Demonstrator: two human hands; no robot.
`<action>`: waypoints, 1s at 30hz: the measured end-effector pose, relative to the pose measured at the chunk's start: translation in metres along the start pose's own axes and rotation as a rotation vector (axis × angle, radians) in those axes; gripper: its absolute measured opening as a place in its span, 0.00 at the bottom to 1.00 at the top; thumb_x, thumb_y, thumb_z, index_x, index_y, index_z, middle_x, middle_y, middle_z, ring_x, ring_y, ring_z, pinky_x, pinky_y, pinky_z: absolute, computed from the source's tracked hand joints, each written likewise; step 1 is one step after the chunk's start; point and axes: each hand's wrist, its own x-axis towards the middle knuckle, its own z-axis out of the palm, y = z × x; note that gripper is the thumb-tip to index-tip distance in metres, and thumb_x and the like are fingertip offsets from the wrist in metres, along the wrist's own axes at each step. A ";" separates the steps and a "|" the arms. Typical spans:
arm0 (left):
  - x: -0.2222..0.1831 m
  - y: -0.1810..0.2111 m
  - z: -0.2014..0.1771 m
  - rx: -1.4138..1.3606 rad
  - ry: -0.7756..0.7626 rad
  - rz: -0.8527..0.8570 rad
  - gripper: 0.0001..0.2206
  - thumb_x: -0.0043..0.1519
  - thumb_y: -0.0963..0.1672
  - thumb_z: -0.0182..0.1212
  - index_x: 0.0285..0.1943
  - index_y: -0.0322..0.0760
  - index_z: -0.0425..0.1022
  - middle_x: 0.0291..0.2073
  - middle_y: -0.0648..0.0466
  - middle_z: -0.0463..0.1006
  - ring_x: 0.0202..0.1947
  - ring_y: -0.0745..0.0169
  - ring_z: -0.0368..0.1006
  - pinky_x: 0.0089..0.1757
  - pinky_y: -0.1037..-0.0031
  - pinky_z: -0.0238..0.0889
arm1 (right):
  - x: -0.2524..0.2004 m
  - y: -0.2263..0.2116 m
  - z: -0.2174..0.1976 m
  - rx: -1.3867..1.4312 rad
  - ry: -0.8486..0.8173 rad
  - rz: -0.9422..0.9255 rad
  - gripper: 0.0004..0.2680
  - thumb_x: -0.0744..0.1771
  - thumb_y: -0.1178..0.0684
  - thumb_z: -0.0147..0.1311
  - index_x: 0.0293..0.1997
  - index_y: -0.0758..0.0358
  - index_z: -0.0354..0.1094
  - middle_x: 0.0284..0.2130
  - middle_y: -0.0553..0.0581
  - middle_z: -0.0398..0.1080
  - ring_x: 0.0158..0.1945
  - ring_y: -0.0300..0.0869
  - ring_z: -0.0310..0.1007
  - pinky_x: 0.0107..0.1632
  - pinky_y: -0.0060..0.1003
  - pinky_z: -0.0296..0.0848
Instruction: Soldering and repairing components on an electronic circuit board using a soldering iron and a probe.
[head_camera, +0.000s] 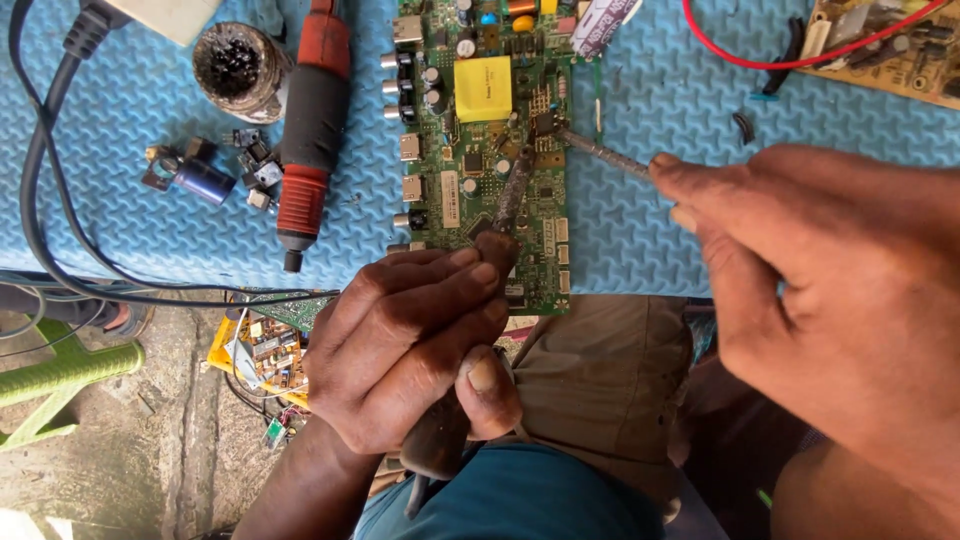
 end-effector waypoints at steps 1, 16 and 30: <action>0.000 -0.001 -0.001 0.002 0.000 -0.003 0.13 0.65 0.41 0.48 0.34 0.30 0.79 0.37 0.44 0.81 0.36 0.50 0.82 0.40 0.66 0.81 | -0.002 0.002 0.002 0.002 -0.002 -0.002 0.11 0.72 0.64 0.54 0.60 0.72 0.77 0.42 0.65 0.79 0.45 0.59 0.80 0.44 0.54 0.80; -0.004 -0.004 -0.004 -0.004 -0.056 0.014 0.14 0.64 0.42 0.47 0.35 0.30 0.80 0.37 0.44 0.81 0.38 0.47 0.83 0.41 0.66 0.84 | -0.020 0.009 0.029 0.195 0.097 0.136 0.09 0.72 0.69 0.54 0.58 0.78 0.76 0.42 0.68 0.79 0.46 0.55 0.81 0.44 0.45 0.78; 0.000 -0.004 0.001 0.007 0.028 0.043 0.14 0.64 0.42 0.48 0.33 0.30 0.80 0.35 0.45 0.81 0.34 0.51 0.83 0.39 0.69 0.81 | 0.007 0.001 0.000 0.104 0.011 0.050 0.11 0.71 0.71 0.52 0.58 0.79 0.79 0.42 0.69 0.79 0.44 0.54 0.80 0.43 0.45 0.75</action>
